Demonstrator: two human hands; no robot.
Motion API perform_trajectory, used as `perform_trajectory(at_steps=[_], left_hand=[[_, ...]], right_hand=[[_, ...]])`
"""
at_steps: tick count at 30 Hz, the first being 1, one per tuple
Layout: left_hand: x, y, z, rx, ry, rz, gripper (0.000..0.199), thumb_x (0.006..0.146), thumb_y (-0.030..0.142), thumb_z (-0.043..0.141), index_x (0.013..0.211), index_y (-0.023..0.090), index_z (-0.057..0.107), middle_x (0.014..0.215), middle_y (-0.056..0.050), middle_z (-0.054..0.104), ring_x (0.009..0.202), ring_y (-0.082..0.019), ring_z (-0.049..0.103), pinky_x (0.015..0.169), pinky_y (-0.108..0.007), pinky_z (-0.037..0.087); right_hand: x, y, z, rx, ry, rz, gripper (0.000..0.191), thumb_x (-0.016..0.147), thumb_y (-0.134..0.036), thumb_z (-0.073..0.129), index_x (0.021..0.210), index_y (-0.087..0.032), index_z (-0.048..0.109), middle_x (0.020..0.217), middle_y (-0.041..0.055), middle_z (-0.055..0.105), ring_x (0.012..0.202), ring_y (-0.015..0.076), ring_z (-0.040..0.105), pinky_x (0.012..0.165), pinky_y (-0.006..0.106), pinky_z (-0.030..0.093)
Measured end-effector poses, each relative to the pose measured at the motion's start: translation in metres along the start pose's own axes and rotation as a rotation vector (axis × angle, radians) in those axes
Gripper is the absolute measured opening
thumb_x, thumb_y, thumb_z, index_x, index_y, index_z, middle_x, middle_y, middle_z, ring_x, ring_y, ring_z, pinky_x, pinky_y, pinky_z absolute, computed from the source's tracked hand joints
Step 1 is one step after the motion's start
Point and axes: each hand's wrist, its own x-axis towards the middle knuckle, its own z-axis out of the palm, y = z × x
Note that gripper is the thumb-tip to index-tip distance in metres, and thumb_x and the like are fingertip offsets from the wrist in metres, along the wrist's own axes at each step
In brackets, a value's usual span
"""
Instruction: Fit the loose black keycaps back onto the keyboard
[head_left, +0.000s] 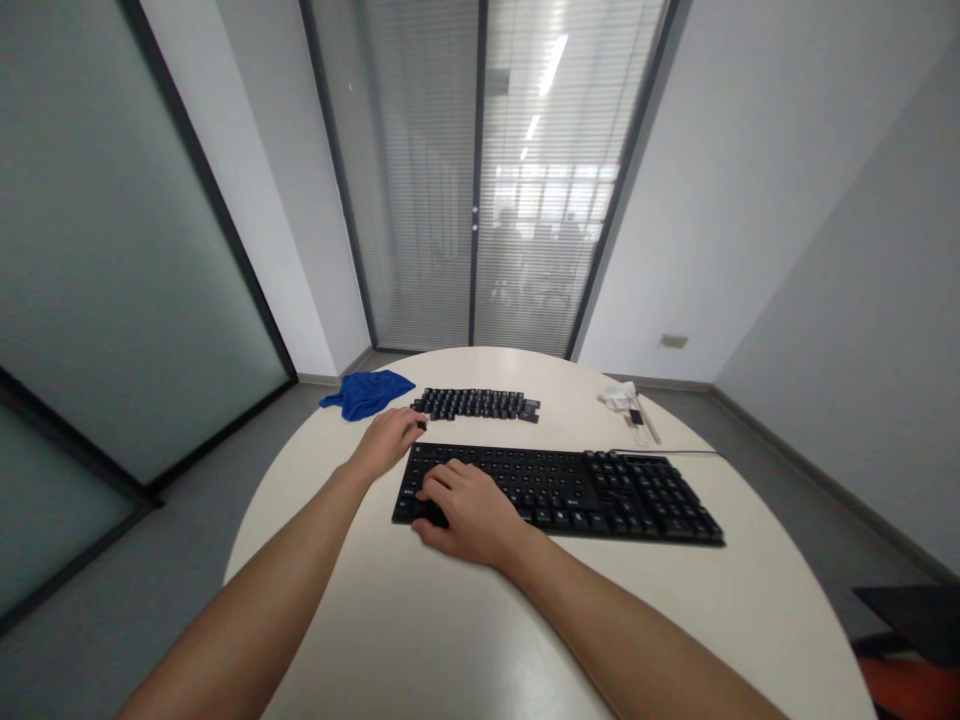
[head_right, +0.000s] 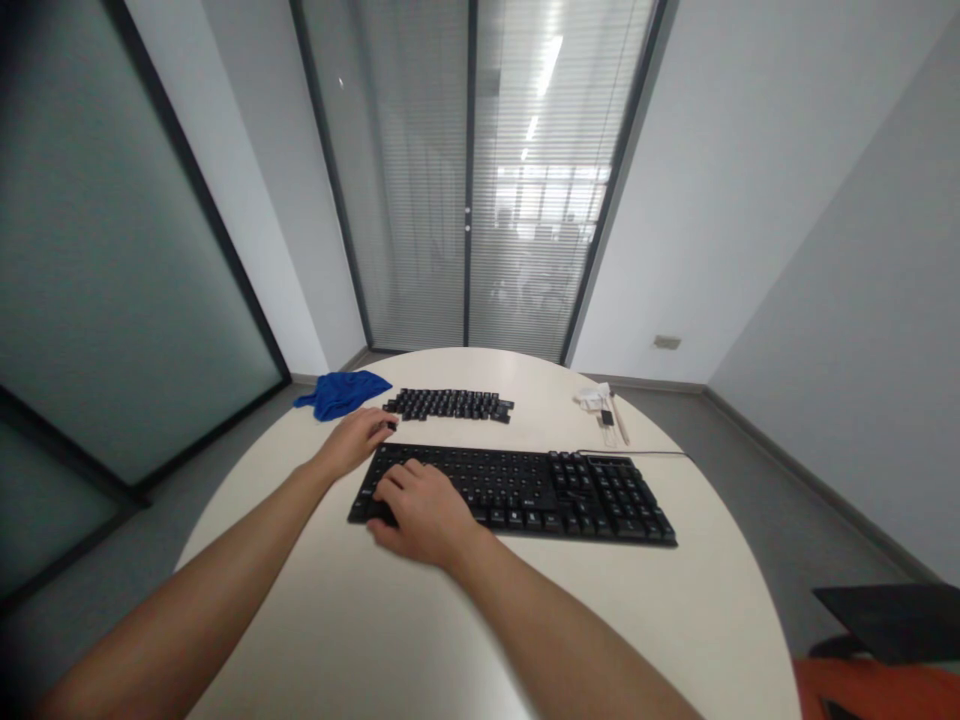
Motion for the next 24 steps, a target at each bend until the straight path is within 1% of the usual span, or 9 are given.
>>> perform_trajectory(at_steps=[3, 7, 11, 13, 15, 16, 18, 20, 24], left_hand=[[-0.001, 0.000, -0.001, -0.021, 0.035, -0.017, 0.025, 0.089, 0.030, 0.057, 0.108, 0.021, 0.071, 0.111, -0.007, 0.071, 0.108, -0.028, 0.062, 0.100, -0.040, 0.044], [-0.003, 0.004, -0.005, -0.061, 0.104, -0.035, 0.029, 0.088, 0.034, 0.060, 0.112, 0.019, 0.070, 0.107, -0.007, 0.072, 0.101, -0.027, 0.064, 0.094, -0.039, 0.047], [-0.004, 0.014, -0.009, -0.121, 0.115, 0.005, 0.027, 0.086, 0.036, 0.065, 0.107, 0.020, 0.072, 0.103, -0.006, 0.072, 0.099, -0.025, 0.065, 0.094, -0.037, 0.048], [-0.005, 0.021, -0.011, -0.179, 0.099, 0.055, 0.023, 0.086, 0.036, 0.067, 0.103, 0.021, 0.073, 0.103, -0.005, 0.073, 0.100, -0.025, 0.065, 0.094, -0.037, 0.048], [-0.006, 0.027, -0.012, -0.226, 0.079, 0.096, 0.021, 0.085, 0.035, 0.069, 0.100, 0.021, 0.074, 0.103, -0.005, 0.073, 0.100, -0.025, 0.065, 0.094, -0.037, 0.048], [-0.007, 0.030, -0.013, -0.237, 0.069, 0.105, 0.021, 0.085, 0.035, 0.069, 0.100, 0.021, 0.074, 0.103, -0.006, 0.073, 0.100, -0.025, 0.065, 0.094, -0.037, 0.049], [-0.008, 0.035, -0.013, -0.252, 0.043, 0.110, 0.021, 0.085, 0.034, 0.070, 0.101, 0.021, 0.073, 0.103, -0.006, 0.073, 0.100, -0.024, 0.066, 0.094, -0.037, 0.049], [-0.009, 0.040, -0.013, -0.274, 0.016, 0.108, 0.023, 0.083, 0.034, 0.073, 0.102, 0.021, 0.073, 0.102, -0.006, 0.073, 0.099, -0.024, 0.066, 0.094, -0.038, 0.050], [-0.009, 0.048, -0.011, -0.373, -0.045, 0.084, 0.031, 0.080, 0.033, 0.077, 0.107, 0.020, 0.071, 0.102, -0.005, 0.074, 0.095, -0.023, 0.069, 0.091, -0.036, 0.053]], right_hand=[[0.000, 0.001, 0.000, 0.012, -0.001, 0.004, 0.027, 0.086, -0.039, 0.069, 0.102, -0.019, 0.065, 0.101, 0.0069, 0.066, 0.096, 0.0244, 0.056, 0.084, 0.036, 0.046], [0.000, 0.001, -0.001, 0.044, -0.004, 0.016, 0.027, 0.085, -0.039, 0.069, 0.103, -0.019, 0.065, 0.101, 0.0074, 0.067, 0.097, 0.0247, 0.057, 0.085, 0.036, 0.046], [0.000, -0.001, -0.005, 0.149, 0.015, 0.064, 0.023, 0.088, -0.037, 0.067, 0.101, -0.019, 0.066, 0.101, 0.0072, 0.069, 0.097, 0.0239, 0.059, 0.087, 0.036, 0.046], [0.002, 0.002, -0.007, 0.260, 0.051, 0.141, 0.017, 0.092, -0.032, 0.063, 0.104, -0.020, 0.066, 0.102, 0.0057, 0.070, 0.096, 0.0214, 0.061, 0.087, 0.034, 0.047], [0.004, 0.009, -0.009, 0.361, 0.107, 0.266, 0.017, 0.095, -0.023, 0.057, 0.111, -0.021, 0.064, 0.102, 0.0043, 0.071, 0.092, 0.0184, 0.064, 0.085, 0.031, 0.048], [0.005, 0.015, -0.010, 0.381, 0.139, 0.339, 0.019, 0.095, -0.020, 0.055, 0.112, -0.021, 0.064, 0.101, 0.0043, 0.071, 0.088, 0.0175, 0.065, 0.082, 0.031, 0.048], [0.006, 0.027, -0.013, 0.367, 0.182, 0.411, 0.019, 0.094, -0.017, 0.056, 0.110, -0.021, 0.065, 0.104, 0.0051, 0.071, 0.087, 0.0176, 0.065, 0.084, 0.031, 0.049], [0.005, 0.038, -0.017, 0.344, 0.208, 0.413, 0.020, 0.092, -0.017, 0.060, 0.111, -0.020, 0.065, 0.107, 0.0053, 0.071, 0.088, 0.0178, 0.064, 0.087, 0.033, 0.049], [0.002, 0.048, -0.020, 0.353, 0.222, 0.280, 0.026, 0.090, -0.015, 0.063, 0.114, -0.024, 0.065, 0.111, 0.0047, 0.070, 0.101, 0.0191, 0.063, 0.096, 0.035, 0.047]])
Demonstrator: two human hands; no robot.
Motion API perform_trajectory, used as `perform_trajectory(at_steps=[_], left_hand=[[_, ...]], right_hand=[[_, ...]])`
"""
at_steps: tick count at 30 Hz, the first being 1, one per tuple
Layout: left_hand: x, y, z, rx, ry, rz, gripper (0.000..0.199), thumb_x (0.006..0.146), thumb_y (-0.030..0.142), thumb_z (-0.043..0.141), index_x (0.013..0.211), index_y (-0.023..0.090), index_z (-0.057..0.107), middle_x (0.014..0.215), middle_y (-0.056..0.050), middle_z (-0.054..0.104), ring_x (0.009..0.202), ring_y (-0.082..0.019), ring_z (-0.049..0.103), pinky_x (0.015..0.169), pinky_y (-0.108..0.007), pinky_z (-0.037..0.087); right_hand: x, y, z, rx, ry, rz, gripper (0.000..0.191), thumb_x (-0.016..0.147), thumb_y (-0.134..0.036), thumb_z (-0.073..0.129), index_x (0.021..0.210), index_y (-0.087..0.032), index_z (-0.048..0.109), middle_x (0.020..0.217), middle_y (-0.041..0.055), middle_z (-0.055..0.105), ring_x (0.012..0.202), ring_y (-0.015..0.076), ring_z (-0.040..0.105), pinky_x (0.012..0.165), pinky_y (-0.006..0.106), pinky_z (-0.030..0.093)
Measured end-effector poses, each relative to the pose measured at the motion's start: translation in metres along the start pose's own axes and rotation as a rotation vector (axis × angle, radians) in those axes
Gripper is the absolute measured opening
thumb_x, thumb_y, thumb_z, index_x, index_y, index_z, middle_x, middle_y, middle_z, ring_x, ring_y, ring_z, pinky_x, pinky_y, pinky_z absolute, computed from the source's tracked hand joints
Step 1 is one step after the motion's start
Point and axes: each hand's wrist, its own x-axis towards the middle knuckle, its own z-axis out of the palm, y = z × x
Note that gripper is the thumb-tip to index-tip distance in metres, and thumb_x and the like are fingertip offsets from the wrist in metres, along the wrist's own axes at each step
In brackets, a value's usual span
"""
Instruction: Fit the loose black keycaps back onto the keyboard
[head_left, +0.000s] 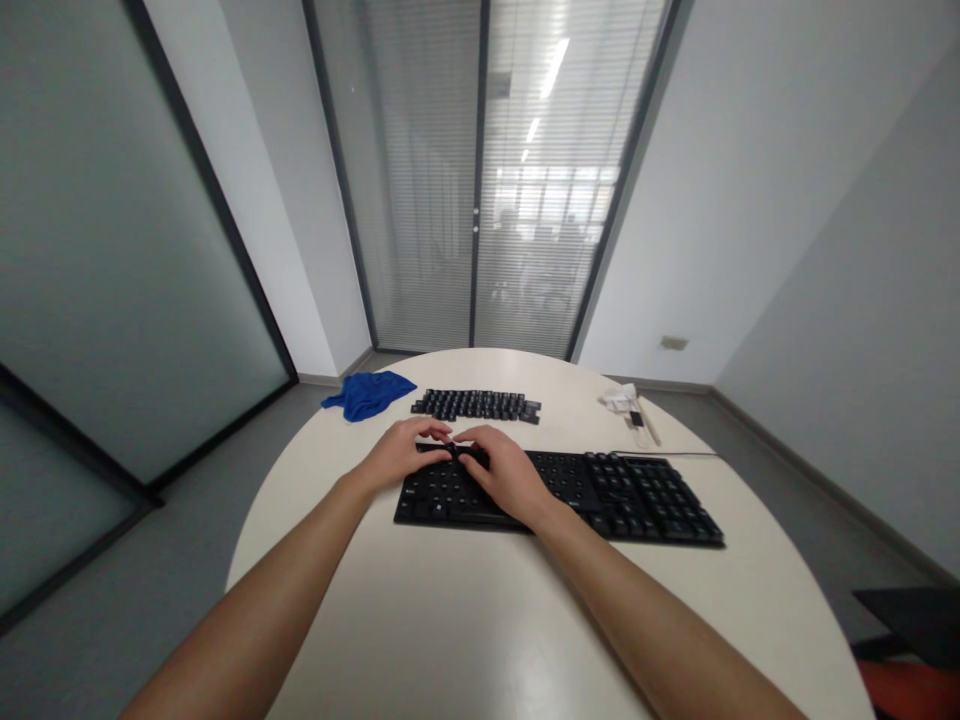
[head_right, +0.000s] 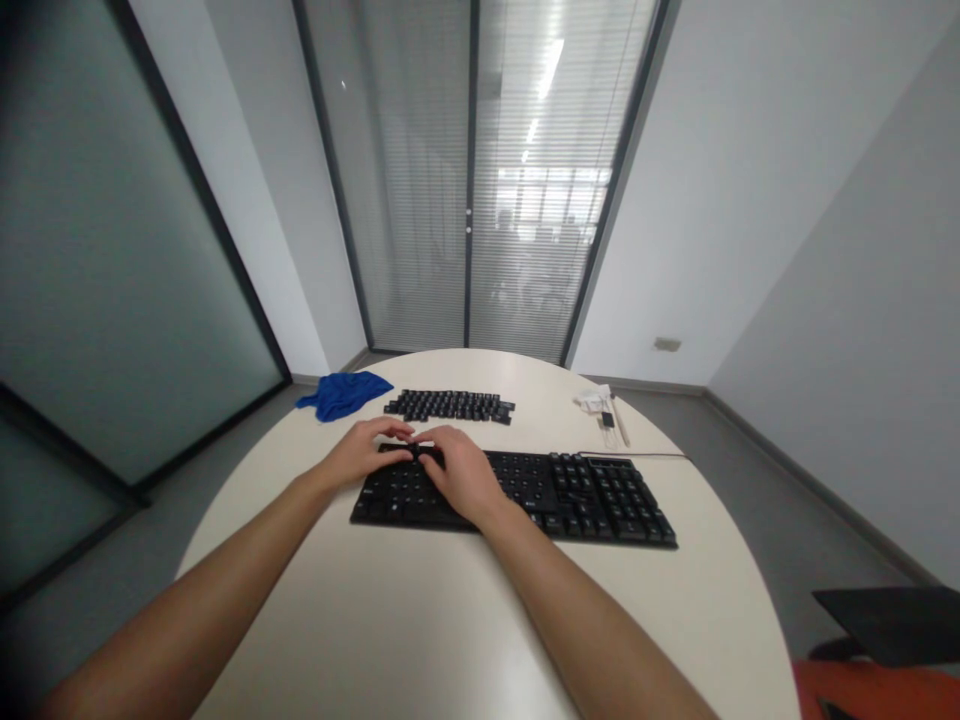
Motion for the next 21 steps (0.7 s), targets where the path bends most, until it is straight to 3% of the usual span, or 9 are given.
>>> perform_trajectory(at_steps=[5, 11, 16, 21], left_hand=[[0.0004, 0.0064, 0.0047, -0.163, -0.068, -0.063, 0.038, 0.076, 0.030, 0.080, 0.110, 0.018, 0.067, 0.098, -0.005, 0.076, 0.095, -0.023, 0.071, 0.094, -0.037, 0.053], [0.0000, 0.0105, 0.0047, -0.239, -0.093, -0.113, 0.036, 0.074, 0.027, 0.080, 0.106, 0.018, 0.065, 0.091, -0.004, 0.076, 0.090, -0.022, 0.072, 0.091, -0.037, 0.053], [-0.0003, 0.0102, 0.0063, -0.274, -0.085, -0.128, 0.034, 0.070, 0.024, 0.082, 0.099, 0.018, 0.064, 0.088, -0.002, 0.074, 0.086, -0.021, 0.071, 0.088, -0.036, 0.053], [-0.0001, 0.0084, 0.0026, -0.244, -0.094, -0.099, 0.026, 0.074, 0.028, 0.078, 0.095, 0.017, 0.067, 0.090, -0.005, 0.074, 0.085, -0.020, 0.069, 0.083, -0.033, 0.053]], right_hand=[[-0.0021, 0.0021, 0.0038, 0.065, -0.017, -0.060, 0.016, 0.092, -0.016, 0.063, 0.103, -0.023, 0.071, 0.109, 0.0050, 0.071, 0.105, 0.0197, 0.063, 0.099, 0.036, 0.047], [-0.0008, 0.0031, 0.0038, 0.127, -0.031, 0.039, 0.013, 0.090, -0.018, 0.065, 0.099, -0.023, 0.073, 0.102, 0.0038, 0.074, 0.096, 0.0195, 0.067, 0.092, 0.034, 0.049], [-0.0014, 0.0027, 0.0045, 0.154, -0.018, 0.151, 0.022, 0.084, -0.017, 0.071, 0.105, -0.023, 0.070, 0.093, 0.0020, 0.074, 0.086, 0.0183, 0.067, 0.083, 0.032, 0.050], [-0.0014, 0.0040, 0.0058, 0.223, -0.012, 0.149, 0.032, 0.081, -0.013, 0.071, 0.112, -0.020, 0.066, 0.096, 0.0026, 0.072, 0.088, 0.0170, 0.066, 0.085, 0.031, 0.050]])
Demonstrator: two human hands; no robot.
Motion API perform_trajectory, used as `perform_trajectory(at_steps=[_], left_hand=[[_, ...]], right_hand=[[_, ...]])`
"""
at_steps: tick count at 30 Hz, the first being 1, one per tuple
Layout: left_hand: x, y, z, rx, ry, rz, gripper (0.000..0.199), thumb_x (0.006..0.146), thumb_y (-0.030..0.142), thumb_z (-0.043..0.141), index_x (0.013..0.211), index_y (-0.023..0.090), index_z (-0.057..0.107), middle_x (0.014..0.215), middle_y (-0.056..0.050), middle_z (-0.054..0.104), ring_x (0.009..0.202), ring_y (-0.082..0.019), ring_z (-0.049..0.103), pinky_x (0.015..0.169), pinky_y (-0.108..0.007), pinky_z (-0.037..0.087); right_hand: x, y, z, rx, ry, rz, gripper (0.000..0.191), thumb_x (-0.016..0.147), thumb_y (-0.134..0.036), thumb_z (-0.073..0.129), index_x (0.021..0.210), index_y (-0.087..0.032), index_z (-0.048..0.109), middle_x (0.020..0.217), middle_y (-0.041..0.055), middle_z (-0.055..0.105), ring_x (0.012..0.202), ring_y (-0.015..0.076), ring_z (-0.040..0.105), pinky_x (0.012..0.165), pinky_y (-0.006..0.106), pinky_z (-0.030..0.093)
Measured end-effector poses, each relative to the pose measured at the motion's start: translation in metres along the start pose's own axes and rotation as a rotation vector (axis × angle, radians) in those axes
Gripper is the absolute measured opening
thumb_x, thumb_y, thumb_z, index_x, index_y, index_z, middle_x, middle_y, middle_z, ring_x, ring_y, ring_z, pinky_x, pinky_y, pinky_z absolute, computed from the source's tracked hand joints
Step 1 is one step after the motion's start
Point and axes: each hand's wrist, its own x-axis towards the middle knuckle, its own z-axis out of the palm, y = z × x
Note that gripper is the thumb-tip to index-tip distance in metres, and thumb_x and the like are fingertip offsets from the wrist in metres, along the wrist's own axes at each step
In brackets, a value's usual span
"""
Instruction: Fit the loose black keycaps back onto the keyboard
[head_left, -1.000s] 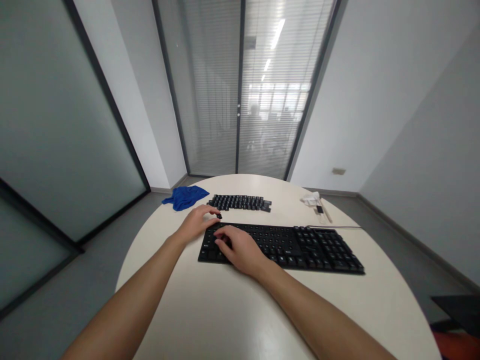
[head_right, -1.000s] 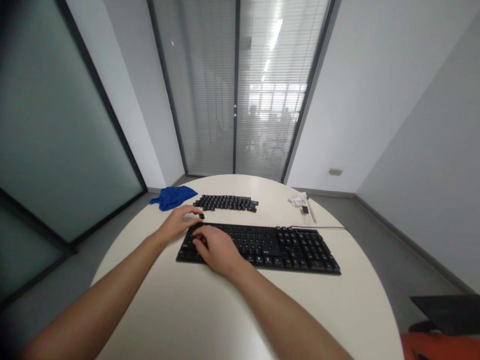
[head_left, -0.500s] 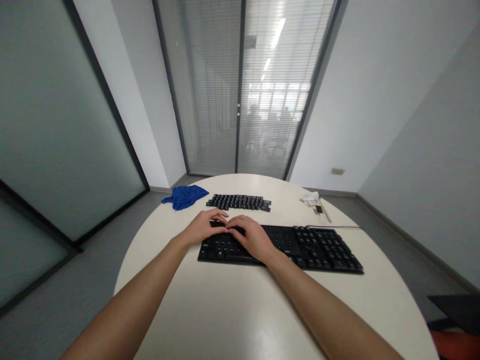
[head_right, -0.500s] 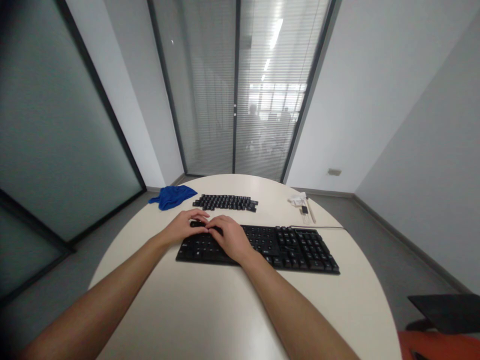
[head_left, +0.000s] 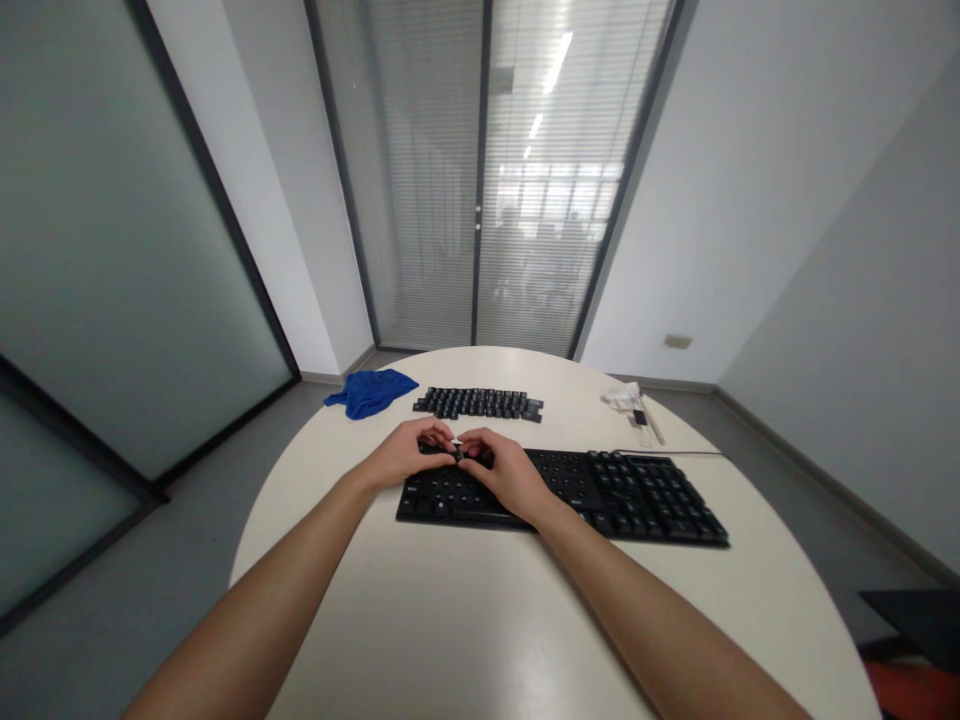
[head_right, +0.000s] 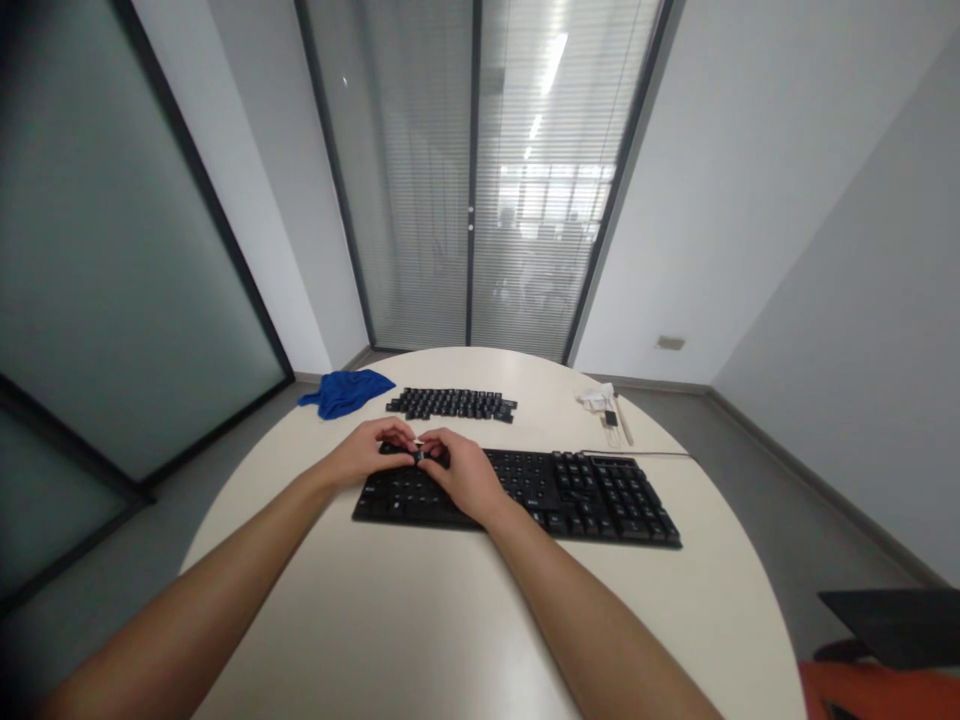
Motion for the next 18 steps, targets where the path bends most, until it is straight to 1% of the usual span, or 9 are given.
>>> perform_trajectory(at_steps=[3, 5, 8, 12, 18], left_hand=[[0.000, -0.001, -0.006, 0.057, 0.014, 0.026, 0.019, 0.080, 0.031, 0.071, 0.091, 0.016, 0.067, 0.087, -0.006, 0.074, 0.082, -0.020, 0.068, 0.081, -0.033, 0.053], [-0.001, -0.003, -0.011, 0.114, 0.014, 0.042, 0.016, 0.081, 0.030, 0.069, 0.090, 0.017, 0.068, 0.088, -0.006, 0.073, 0.083, -0.020, 0.068, 0.082, -0.034, 0.053], [-0.003, -0.005, -0.014, 0.185, -0.026, 0.039, 0.018, 0.081, 0.029, 0.069, 0.094, 0.017, 0.069, 0.089, -0.005, 0.072, 0.084, -0.020, 0.067, 0.082, -0.034, 0.053], [-0.004, -0.006, -0.014, 0.206, -0.090, 0.007, 0.021, 0.079, 0.028, 0.071, 0.098, 0.018, 0.070, 0.089, -0.005, 0.072, 0.083, -0.020, 0.067, 0.081, -0.034, 0.054], [-0.004, -0.006, -0.013, 0.243, -0.096, 0.006, 0.022, 0.079, 0.027, 0.072, 0.099, 0.018, 0.071, 0.090, -0.005, 0.073, 0.084, -0.020, 0.067, 0.079, -0.032, 0.054]], right_hand=[[0.000, 0.000, 0.000, -0.036, -0.006, -0.012, 0.032, 0.082, -0.014, 0.072, 0.112, -0.020, 0.067, 0.096, 0.0030, 0.072, 0.089, 0.0172, 0.066, 0.085, 0.031, 0.050], [-0.001, 0.001, 0.000, -0.064, -0.023, -0.025, 0.029, 0.082, -0.015, 0.072, 0.110, -0.021, 0.069, 0.098, 0.0033, 0.072, 0.089, 0.0175, 0.066, 0.085, 0.031, 0.050], [-0.003, 0.000, 0.000, -0.093, -0.048, -0.051, 0.028, 0.083, -0.016, 0.072, 0.110, -0.022, 0.070, 0.100, 0.0037, 0.072, 0.091, 0.0178, 0.066, 0.086, 0.032, 0.051], [-0.003, -0.001, 0.000, -0.106, -0.053, -0.073, 0.031, 0.079, -0.013, 0.074, 0.109, -0.022, 0.071, 0.100, 0.0034, 0.073, 0.093, 0.0181, 0.067, 0.087, 0.032, 0.051], [-0.004, -0.004, -0.002, -0.143, -0.090, -0.139, 0.022, 0.081, -0.019, 0.076, 0.102, -0.024, 0.074, 0.098, 0.0032, 0.074, 0.093, 0.0190, 0.067, 0.087, 0.033, 0.050]])
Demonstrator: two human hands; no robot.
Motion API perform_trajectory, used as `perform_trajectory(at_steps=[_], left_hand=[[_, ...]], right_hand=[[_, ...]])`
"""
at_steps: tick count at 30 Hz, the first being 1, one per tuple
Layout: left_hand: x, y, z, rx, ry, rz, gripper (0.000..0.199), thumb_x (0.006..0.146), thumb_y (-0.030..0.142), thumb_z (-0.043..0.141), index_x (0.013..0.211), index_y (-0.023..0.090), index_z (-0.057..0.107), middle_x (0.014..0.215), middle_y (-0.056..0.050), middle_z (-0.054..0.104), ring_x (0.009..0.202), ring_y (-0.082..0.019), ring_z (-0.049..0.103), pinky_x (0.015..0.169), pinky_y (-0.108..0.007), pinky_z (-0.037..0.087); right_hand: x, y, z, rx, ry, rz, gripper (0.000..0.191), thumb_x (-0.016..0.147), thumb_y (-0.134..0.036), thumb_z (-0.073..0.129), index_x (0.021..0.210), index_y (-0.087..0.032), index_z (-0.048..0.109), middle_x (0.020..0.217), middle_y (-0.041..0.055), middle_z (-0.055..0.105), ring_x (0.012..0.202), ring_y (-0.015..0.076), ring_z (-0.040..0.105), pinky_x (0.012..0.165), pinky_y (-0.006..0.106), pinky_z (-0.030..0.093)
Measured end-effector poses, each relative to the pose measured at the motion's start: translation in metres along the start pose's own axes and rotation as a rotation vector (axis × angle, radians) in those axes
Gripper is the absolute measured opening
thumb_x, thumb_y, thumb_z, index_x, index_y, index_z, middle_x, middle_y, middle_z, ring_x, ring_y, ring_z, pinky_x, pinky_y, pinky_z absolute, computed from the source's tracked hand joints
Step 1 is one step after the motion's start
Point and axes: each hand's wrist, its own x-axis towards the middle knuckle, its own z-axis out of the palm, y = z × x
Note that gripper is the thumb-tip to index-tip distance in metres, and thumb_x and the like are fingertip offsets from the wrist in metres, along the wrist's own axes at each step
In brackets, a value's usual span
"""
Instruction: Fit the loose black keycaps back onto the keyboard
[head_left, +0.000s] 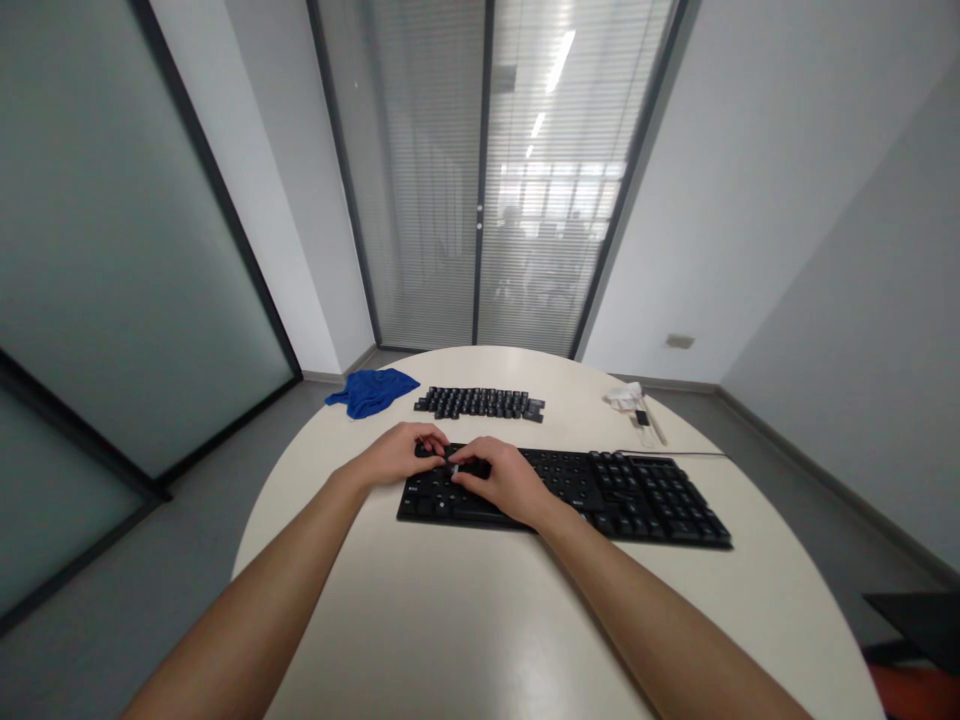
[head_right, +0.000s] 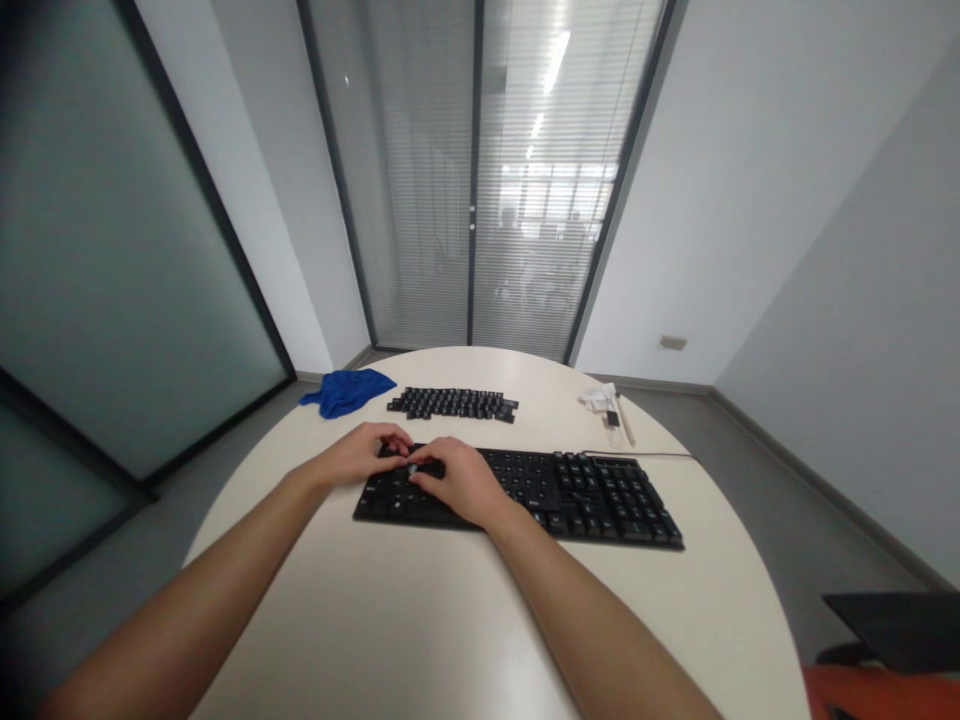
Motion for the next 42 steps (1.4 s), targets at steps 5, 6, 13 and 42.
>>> perform_trajectory(at_steps=[5, 6, 13, 42], left_hand=[[0.000, -0.003, 0.001, 0.008, 0.010, 0.005, 0.022, 0.078, 0.027, 0.072, 0.098, 0.018, 0.071, 0.088, -0.005, 0.072, 0.082, -0.020, 0.067, 0.076, -0.032, 0.053], [0.000, -0.003, 0.001, 0.010, 0.011, 0.009, 0.022, 0.078, 0.027, 0.072, 0.098, 0.018, 0.072, 0.088, -0.004, 0.072, 0.082, -0.020, 0.067, 0.076, -0.031, 0.053], [0.001, 0.001, -0.001, 0.097, 0.008, 0.031, 0.021, 0.079, 0.028, 0.071, 0.098, 0.019, 0.071, 0.088, -0.004, 0.071, 0.081, -0.020, 0.065, 0.075, -0.031, 0.052], [0.000, 0.000, -0.002, 0.134, 0.038, 0.071, 0.021, 0.078, 0.025, 0.072, 0.098, 0.021, 0.074, 0.096, -0.005, 0.072, 0.091, -0.022, 0.064, 0.085, -0.033, 0.049]], right_hand=[[0.000, 0.001, 0.000, 0.057, -0.097, -0.077, 0.012, 0.082, -0.023, 0.077, 0.095, -0.024, 0.076, 0.096, 0.0013, 0.077, 0.093, 0.0183, 0.068, 0.088, 0.031, 0.050], [0.000, 0.001, 0.000, 0.065, -0.114, -0.089, 0.011, 0.083, -0.024, 0.077, 0.094, -0.025, 0.076, 0.096, 0.0010, 0.077, 0.092, 0.0181, 0.068, 0.088, 0.031, 0.050], [0.001, -0.001, 0.001, 0.049, -0.160, -0.089, 0.011, 0.083, -0.028, 0.077, 0.094, -0.024, 0.078, 0.096, 0.0018, 0.077, 0.092, 0.0187, 0.070, 0.087, 0.030, 0.050], [0.001, -0.007, 0.010, -0.002, -0.160, -0.103, 0.006, 0.086, -0.026, 0.073, 0.090, -0.026, 0.078, 0.097, 0.0016, 0.078, 0.093, 0.0185, 0.071, 0.087, 0.030, 0.052]])
